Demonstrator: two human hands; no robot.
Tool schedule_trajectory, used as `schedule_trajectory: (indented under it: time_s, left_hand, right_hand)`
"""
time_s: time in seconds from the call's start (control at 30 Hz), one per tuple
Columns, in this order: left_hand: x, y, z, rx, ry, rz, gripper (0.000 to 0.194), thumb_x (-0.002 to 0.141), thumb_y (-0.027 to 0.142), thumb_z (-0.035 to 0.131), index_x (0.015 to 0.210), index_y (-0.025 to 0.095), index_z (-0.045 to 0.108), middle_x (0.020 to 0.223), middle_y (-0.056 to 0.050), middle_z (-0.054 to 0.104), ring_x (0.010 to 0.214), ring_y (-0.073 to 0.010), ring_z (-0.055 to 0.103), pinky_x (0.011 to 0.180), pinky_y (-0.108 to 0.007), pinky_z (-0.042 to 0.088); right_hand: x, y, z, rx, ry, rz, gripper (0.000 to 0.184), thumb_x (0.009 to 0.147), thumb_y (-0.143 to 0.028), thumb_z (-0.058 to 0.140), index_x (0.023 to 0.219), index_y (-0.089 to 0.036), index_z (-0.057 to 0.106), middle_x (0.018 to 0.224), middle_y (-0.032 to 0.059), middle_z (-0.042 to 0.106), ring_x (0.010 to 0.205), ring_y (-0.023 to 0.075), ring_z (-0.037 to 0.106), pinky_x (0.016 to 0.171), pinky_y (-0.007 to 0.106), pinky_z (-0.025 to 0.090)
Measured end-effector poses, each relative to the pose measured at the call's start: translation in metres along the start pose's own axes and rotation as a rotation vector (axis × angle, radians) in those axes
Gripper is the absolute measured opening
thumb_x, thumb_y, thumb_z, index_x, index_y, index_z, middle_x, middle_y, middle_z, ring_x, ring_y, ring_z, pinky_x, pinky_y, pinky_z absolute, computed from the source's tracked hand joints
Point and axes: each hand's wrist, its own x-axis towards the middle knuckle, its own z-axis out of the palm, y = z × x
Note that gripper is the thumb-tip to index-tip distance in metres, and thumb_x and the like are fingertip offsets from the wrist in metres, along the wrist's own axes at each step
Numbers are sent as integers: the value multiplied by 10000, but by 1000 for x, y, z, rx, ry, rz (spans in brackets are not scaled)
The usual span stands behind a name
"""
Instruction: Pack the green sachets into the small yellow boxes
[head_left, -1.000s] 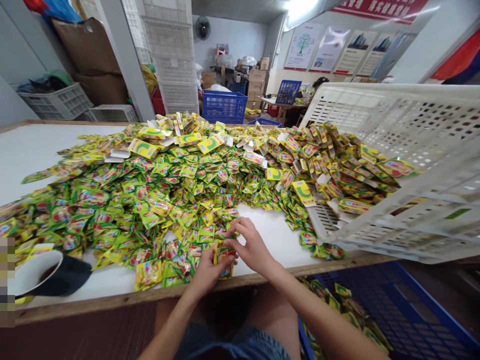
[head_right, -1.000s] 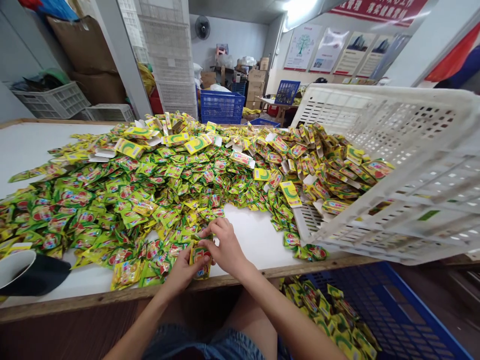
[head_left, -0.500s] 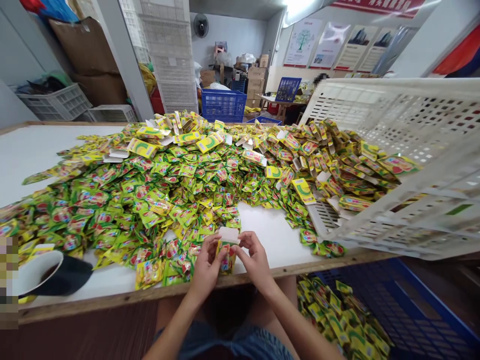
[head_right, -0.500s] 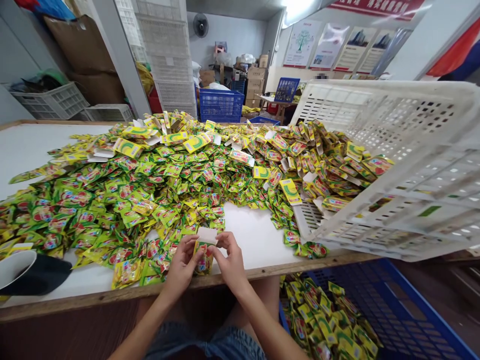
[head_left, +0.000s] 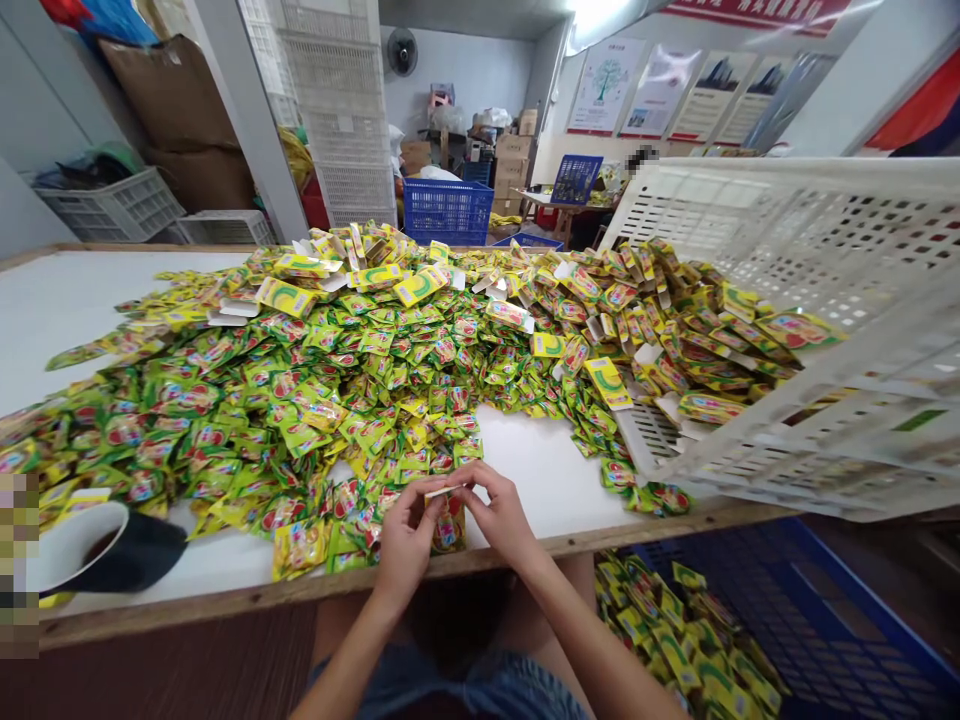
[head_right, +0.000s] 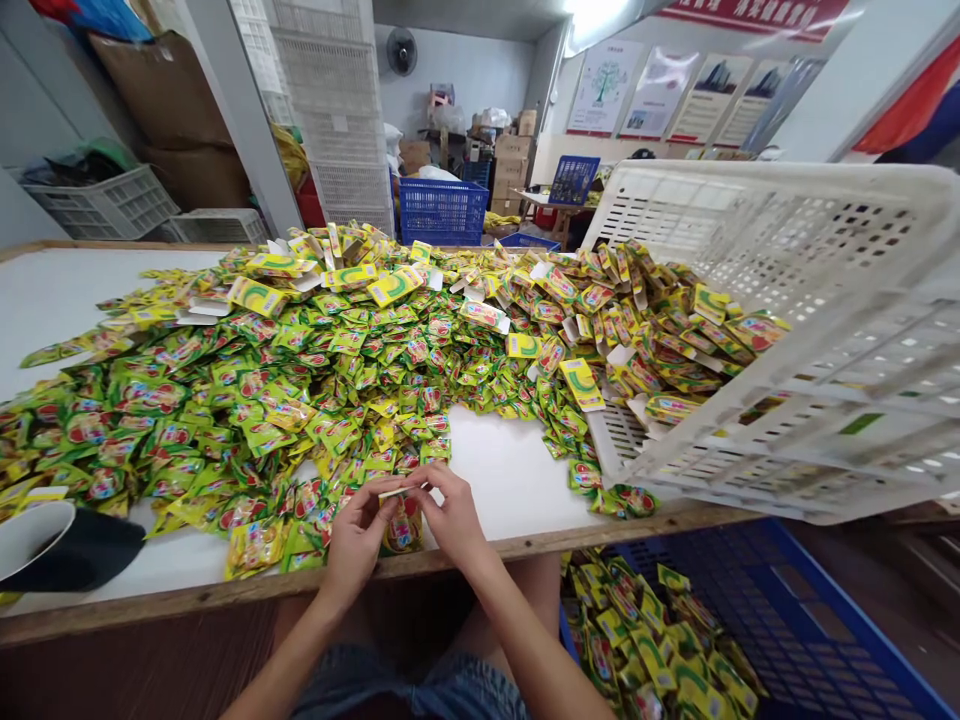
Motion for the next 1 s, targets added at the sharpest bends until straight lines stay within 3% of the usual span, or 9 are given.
schedule_trajectory:
  time_s: [0.2, 0.37, 0.5, 0.7, 0.83, 0.93, 1.0]
  left_hand:
    - [-1, 3, -1, 19, 1, -11, 160, 777, 295, 608, 882, 203, 685, 978, -59, 674, 970, -224, 593, 896, -313, 428]
    - [5, 0, -2, 49, -22, -78, 159, 778, 298, 610, 878, 188, 665, 846, -43, 679, 793, -190, 614, 752, -270, 470]
    - [12, 2, -2, 85, -34, -60, 132, 786, 286, 605, 848, 185, 663, 804, -32, 672, 771, -181, 610, 737, -261, 467]
    - [13, -6, -12, 128, -76, 15, 120, 785, 265, 612, 829, 202, 704, 862, -41, 695, 864, -198, 623, 824, -298, 467]
    - [10, -10, -21, 221, -134, 78, 131, 780, 267, 618, 845, 214, 719, 912, -52, 704, 903, -204, 628, 862, -330, 471]
    - [4, -11, -24, 263, -137, 47, 265, 796, 286, 597, 1048, 235, 663, 1013, -58, 686, 949, -206, 625, 846, -336, 492]
    - [0, -12, -24, 230, -128, 2, 337, 819, 301, 565, 1147, 234, 598, 1015, -62, 681, 913, -201, 639, 807, -338, 516]
  right_hand:
    - [-9, -1, 0, -15, 34, 20, 97, 816, -258, 591, 869, -192, 639, 869, 39, 644, 810, 161, 569, 736, 291, 457]
    - [-1, -2, 2, -28, 37, 90, 101, 806, -248, 596, 876, -185, 635, 799, 14, 649, 691, 134, 542, 641, 251, 439]
    - [5, -5, -2, -48, 20, 116, 114, 829, -273, 566, 833, -177, 628, 729, 3, 635, 623, 122, 525, 589, 236, 419]
    - [-7, 4, 1, -20, 12, 50, 98, 830, -254, 564, 846, -187, 634, 807, 25, 648, 754, 152, 573, 690, 269, 450]
    - [-14, 4, 9, 8, 10, 79, 115, 826, -218, 558, 907, -194, 636, 856, 30, 651, 788, 156, 581, 720, 269, 458]
    - [-16, -13, -14, -44, 44, 90, 135, 851, -200, 498, 899, -193, 625, 861, 31, 645, 814, 159, 580, 740, 262, 452]
    - [-24, -30, -52, -177, 42, 121, 168, 874, -215, 447, 895, -196, 612, 860, 36, 639, 813, 163, 577, 736, 264, 445]
